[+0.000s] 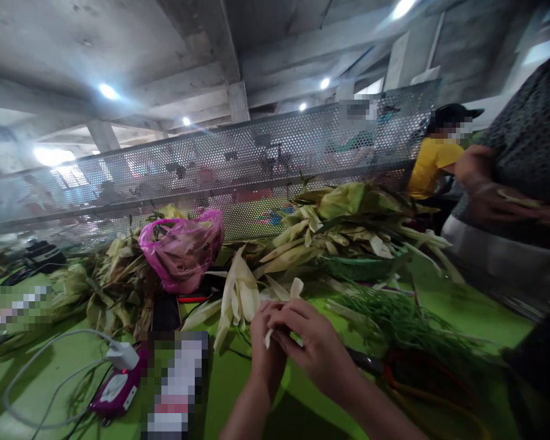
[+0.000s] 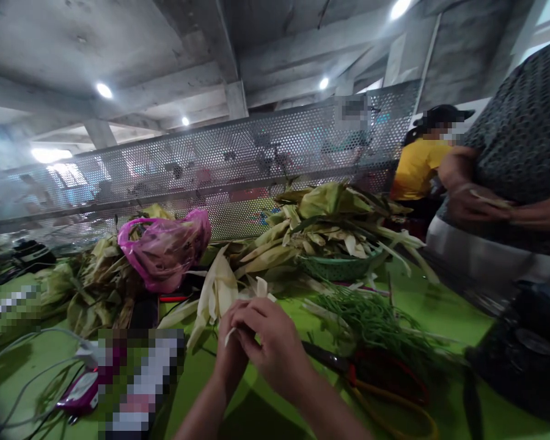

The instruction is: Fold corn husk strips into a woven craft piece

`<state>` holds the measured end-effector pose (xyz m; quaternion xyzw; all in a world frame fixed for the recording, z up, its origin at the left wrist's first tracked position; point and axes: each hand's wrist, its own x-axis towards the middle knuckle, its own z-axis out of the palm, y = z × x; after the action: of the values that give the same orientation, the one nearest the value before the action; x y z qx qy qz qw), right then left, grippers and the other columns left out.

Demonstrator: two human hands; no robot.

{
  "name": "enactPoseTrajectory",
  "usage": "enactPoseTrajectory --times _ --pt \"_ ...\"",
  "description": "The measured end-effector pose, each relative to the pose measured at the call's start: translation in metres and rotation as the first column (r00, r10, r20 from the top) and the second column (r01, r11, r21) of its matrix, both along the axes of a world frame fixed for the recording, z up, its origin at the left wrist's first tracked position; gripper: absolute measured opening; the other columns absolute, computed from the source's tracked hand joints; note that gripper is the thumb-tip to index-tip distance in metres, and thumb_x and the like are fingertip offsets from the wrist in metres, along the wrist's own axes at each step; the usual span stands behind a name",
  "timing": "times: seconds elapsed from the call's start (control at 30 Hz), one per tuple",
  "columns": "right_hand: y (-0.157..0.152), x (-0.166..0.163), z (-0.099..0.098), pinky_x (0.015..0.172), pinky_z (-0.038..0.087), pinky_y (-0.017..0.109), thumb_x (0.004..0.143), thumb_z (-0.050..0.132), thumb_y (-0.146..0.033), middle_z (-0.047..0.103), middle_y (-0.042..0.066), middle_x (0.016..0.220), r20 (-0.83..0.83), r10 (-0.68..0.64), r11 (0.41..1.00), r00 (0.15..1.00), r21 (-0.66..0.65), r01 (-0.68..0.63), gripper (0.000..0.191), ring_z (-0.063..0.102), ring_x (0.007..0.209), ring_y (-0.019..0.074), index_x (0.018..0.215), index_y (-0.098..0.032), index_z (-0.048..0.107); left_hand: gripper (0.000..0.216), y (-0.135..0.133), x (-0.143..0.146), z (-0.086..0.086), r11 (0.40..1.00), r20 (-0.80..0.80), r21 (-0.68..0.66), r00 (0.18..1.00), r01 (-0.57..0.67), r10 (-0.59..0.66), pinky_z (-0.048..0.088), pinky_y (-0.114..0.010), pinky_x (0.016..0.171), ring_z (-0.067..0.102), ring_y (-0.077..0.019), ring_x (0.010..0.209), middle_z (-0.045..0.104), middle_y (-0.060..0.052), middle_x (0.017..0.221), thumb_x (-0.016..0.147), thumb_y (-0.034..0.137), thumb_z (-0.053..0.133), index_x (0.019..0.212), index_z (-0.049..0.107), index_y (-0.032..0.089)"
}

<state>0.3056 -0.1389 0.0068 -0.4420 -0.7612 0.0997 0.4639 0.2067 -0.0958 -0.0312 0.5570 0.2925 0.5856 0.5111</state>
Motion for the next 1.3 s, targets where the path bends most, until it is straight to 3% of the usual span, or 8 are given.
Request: enactPoseTrajectory --times 0.07,0.17,0.27,0.43,0.7,0.87,1.07,1.3 --pt "0.000 -0.001 -0.001 0.076 0.043 0.032 0.083 0.057 -0.010 0.064 0.004 0.086 0.012 0.025 1.000 1.000 0.013 -0.025 0.015 0.056 0.087 0.0209 0.084 -0.022 0.066 0.018 0.004 -0.004 0.001 0.998 -0.079 0.051 0.995 -0.048 0.052 0.042 -0.030 0.073 0.054 -0.0187 0.077 0.061 -0.004 0.076 0.083 0.032 0.059 0.074 0.063 0.017" --pt "-0.002 0.000 0.000 0.071 0.042 0.029 0.082 0.055 -0.009 0.065 0.002 0.080 -0.070 0.082 0.993 0.994 -0.080 -0.087 0.016 0.057 0.079 0.0182 0.081 -0.021 0.065 0.023 0.011 -0.007 0.004 0.990 -0.077 -0.108 0.994 -0.092 0.084 0.038 -0.026 0.061 0.047 -0.0142 0.063 0.054 0.001 0.064 0.079 0.038 0.065 0.071 0.058 0.017" --pt "-0.002 0.003 0.004 0.068 0.043 0.027 0.079 0.054 -0.011 0.066 0.000 0.077 -0.276 0.115 0.957 0.954 -0.226 -0.180 0.014 0.059 0.073 0.0164 0.080 -0.020 0.064 0.032 0.017 -0.006 0.006 0.958 0.113 -0.288 0.993 0.011 0.023 0.034 -0.024 0.054 0.043 -0.0106 0.054 0.052 0.004 0.058 0.073 0.045 0.071 0.070 0.054 0.017" --pt "0.001 0.015 0.012 0.066 0.044 0.027 0.081 0.062 -0.031 0.064 0.001 0.073 -0.482 0.053 0.926 0.875 -0.304 -0.224 0.014 0.057 0.071 0.0170 0.076 -0.019 0.067 0.031 0.013 -0.003 0.012 0.922 0.342 -0.361 0.939 0.143 -0.011 0.033 -0.020 0.053 0.043 -0.0075 0.052 0.051 0.005 0.056 0.063 0.035 0.080 0.067 0.055 0.017" --pt "0.014 0.037 0.008 0.073 0.046 0.029 0.076 0.069 -0.029 0.065 0.001 0.078 -0.465 -0.188 0.970 0.865 -0.228 0.088 0.009 0.059 0.076 0.0179 0.080 -0.021 0.068 0.026 0.005 -0.007 0.016 0.844 0.378 -0.430 0.913 0.321 -0.154 0.039 -0.017 0.056 0.049 -0.0064 0.057 0.062 0.001 0.070 0.064 0.027 0.083 0.080 0.066 0.015" --pt "0.021 0.041 0.002 0.060 0.043 0.026 0.072 0.071 -0.030 0.061 -0.001 0.070 -0.601 -0.188 0.929 0.777 -0.366 -0.059 0.014 0.054 0.064 0.0145 0.079 -0.020 0.064 0.023 0.003 -0.010 0.016 0.812 0.457 -0.443 0.875 0.379 -0.159 0.042 -0.017 0.058 0.051 -0.0062 0.057 0.065 0.000 0.072 0.065 0.020 0.081 0.082 0.067 0.015" --pt "0.030 0.036 -0.013 0.068 0.047 0.029 0.066 0.076 -0.032 0.063 -0.001 0.072 -0.685 -0.119 0.870 0.718 -0.421 -0.258 0.018 0.058 0.068 0.0152 0.076 -0.021 0.067 0.032 0.004 -0.012 0.017 0.788 0.463 -0.516 0.883 0.337 -0.075 0.043 -0.019 0.056 0.055 -0.0088 0.058 0.063 0.000 0.068 0.068 0.041 0.082 0.077 0.065 0.015" --pt "0.027 0.035 -0.009 0.078 0.050 0.031 0.072 0.070 -0.026 0.070 0.002 0.081 -0.540 0.003 0.886 0.842 -0.389 -0.252 0.009 0.065 0.080 0.0192 0.080 -0.021 0.072 0.029 0.008 -0.014 0.017 0.815 0.429 -0.488 0.899 0.313 -0.088 0.043 -0.019 0.058 0.056 -0.0092 0.059 0.061 0.001 0.068 0.063 0.030 0.083 0.075 0.062 0.016"
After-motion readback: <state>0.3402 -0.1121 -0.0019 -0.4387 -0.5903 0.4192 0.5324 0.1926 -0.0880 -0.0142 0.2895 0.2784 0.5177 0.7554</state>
